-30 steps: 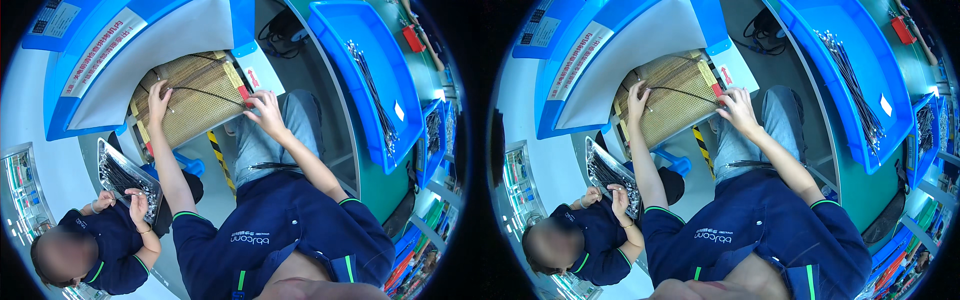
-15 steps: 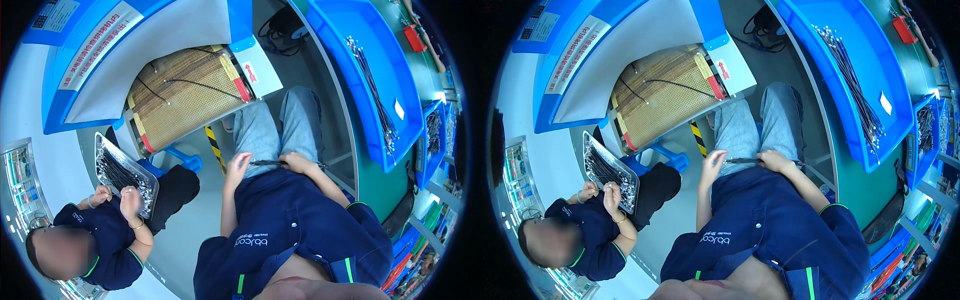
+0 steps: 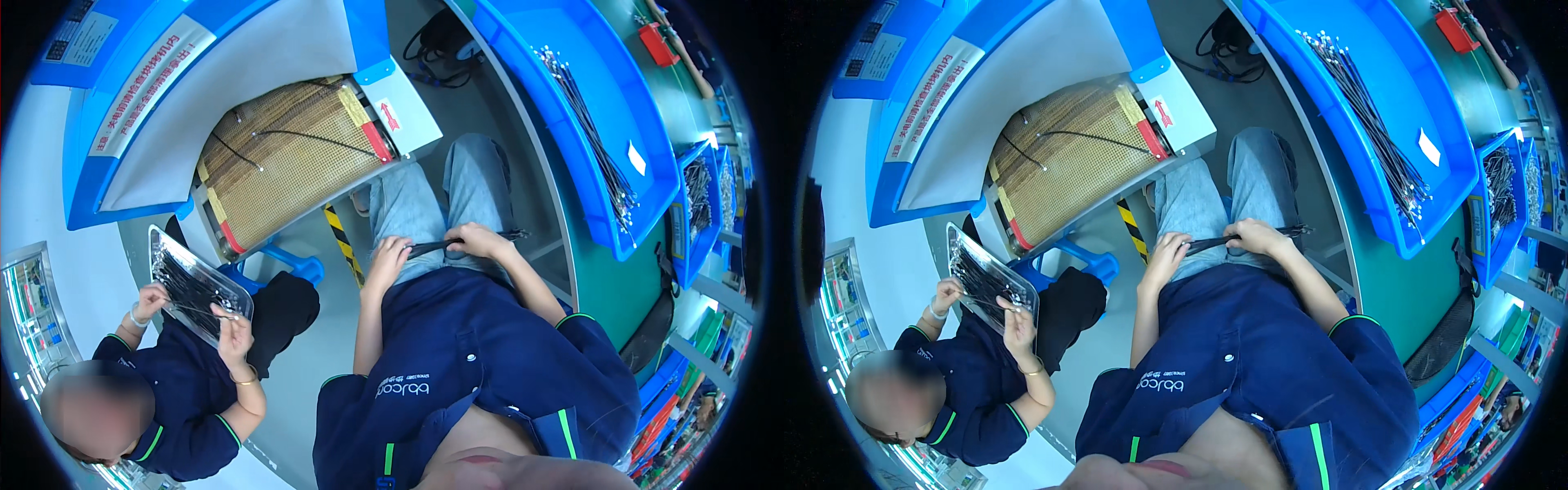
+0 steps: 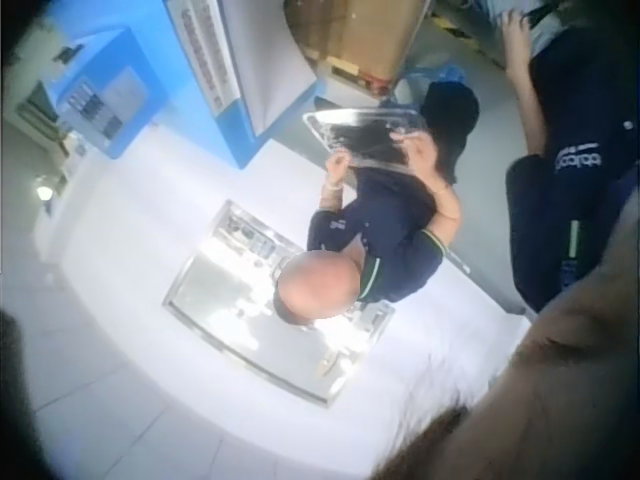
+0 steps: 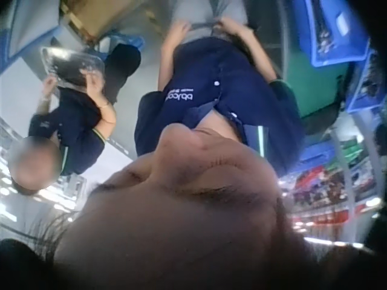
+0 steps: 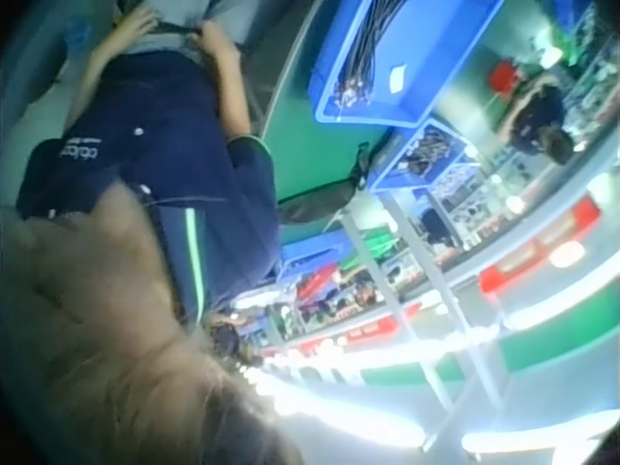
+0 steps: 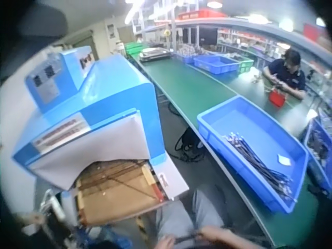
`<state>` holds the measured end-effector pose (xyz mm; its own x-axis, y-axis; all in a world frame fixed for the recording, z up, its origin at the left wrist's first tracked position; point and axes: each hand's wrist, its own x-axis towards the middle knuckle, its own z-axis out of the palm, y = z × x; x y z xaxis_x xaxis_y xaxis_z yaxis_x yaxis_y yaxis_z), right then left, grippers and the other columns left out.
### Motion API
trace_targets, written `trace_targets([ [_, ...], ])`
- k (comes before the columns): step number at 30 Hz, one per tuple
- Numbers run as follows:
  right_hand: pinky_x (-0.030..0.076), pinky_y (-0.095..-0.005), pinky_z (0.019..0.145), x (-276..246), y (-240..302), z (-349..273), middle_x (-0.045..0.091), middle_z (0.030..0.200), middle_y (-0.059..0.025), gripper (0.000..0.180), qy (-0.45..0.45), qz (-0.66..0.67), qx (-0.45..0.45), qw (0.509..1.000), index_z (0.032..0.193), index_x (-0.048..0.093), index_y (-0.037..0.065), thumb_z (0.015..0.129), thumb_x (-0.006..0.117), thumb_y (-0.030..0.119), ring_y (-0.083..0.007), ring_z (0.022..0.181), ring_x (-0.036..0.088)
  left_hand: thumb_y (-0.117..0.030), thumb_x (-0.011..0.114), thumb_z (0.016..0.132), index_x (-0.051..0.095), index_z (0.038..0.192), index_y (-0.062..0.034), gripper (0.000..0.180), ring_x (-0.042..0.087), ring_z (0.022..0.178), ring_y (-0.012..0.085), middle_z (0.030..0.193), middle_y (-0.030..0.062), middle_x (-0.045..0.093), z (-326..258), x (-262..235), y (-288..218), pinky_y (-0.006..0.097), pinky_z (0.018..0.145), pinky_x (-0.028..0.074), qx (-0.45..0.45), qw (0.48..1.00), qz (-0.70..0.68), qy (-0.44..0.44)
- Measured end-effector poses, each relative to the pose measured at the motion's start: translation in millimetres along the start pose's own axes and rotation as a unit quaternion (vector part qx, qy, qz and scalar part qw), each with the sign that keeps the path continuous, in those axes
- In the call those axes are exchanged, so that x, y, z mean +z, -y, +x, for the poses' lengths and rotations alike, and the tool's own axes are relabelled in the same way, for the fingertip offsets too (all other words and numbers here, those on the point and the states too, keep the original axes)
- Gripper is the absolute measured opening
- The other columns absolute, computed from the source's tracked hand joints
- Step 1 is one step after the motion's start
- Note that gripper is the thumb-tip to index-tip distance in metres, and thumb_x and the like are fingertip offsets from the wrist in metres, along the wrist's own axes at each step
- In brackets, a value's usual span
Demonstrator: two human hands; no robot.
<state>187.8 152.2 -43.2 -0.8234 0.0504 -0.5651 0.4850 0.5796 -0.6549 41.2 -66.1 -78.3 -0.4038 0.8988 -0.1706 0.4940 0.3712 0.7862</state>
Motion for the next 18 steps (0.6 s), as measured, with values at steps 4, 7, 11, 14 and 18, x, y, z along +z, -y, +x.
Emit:
trace_targets([
  [4, 0.048, -0.0398, 0.082, -1, 0, 0, 0.066, 0.1, -0.0154, 0.026, -0.023, 0.038, -0.001, 0.999, 0.101, 0.064, 0.003, 0.079, 0.069, 0.016, -0.0327, 0.096, 0.062, -0.02, 0.064, 0.085, 0.062, 0.106, -0.0071, 0.025, 0.053, 0.102, 0.0307, 0.105, 0.0108, 0.058, 2, 1, -3, 0.039, 0.088, 0.044, -0.007, 1.0, -0.004, -0.002],
  [7, 0.048, -0.0393, 0.082, 0, -2, 0, 0.064, 0.096, -0.0132, 0.019, -0.065, 0.008, -0.042, 0.997, 0.094, 0.064, 0.003, 0.078, 0.069, 0.012, -0.0321, 0.095, 0.061, -0.02, 0.065, 0.083, 0.062, 0.105, -0.0072, 0.026, 0.053, 0.103, 0.0307, 0.104, 0.0112, 0.058, 4, -3, -4, 0.039, 0.089, 0.044, 0.0, 1.0, -0.007, 0.017],
  [11, 0.048, -0.0397, 0.083, -3, -2, 1, 0.063, 0.093, -0.0126, 0.014, -0.089, -0.011, -0.052, 0.995, 0.087, 0.062, 0.005, 0.076, 0.068, 0.011, -0.0317, 0.096, 0.059, -0.011, 0.067, 0.08, 0.062, 0.107, -0.0059, 0.029, 0.053, 0.102, 0.0309, 0.105, 0.0116, 0.057, 4, -3, 1, 0.039, 0.089, 0.044, -0.011, 1.0, -0.021, 0.004],
  [14, 0.048, -0.0394, 0.082, -8, 0, -1, 0.063, 0.093, -0.0126, 0.013, -0.08, -0.007, -0.06, 0.995, 0.085, 0.062, 0.004, 0.076, 0.067, 0.01, -0.0314, 0.096, 0.059, -0.012, 0.068, 0.08, 0.061, 0.108, -0.005, 0.03, 0.054, 0.102, 0.0304, 0.106, 0.0116, 0.056, 2, -2, 0, 0.038, 0.089, 0.044, -0.005, 0.999, -0.028, -0.015],
  [18, 0.048, -0.0385, 0.077, -18, 8, -6, 0.065, 0.09, -0.0134, 0.011, -0.078, 0.088, -0.031, 0.993, 0.087, 0.061, 0.002, 0.078, 0.064, 0.008, -0.0305, 0.087, 0.063, -0.014, 0.063, 0.085, 0.061, 0.108, -0.0033, 0.026, 0.054, 0.102, 0.0312, 0.105, 0.0126, 0.057, 4, -5, -7, 0.04, 0.089, 0.044, -0.003, 0.998, -0.047, -0.035],
])
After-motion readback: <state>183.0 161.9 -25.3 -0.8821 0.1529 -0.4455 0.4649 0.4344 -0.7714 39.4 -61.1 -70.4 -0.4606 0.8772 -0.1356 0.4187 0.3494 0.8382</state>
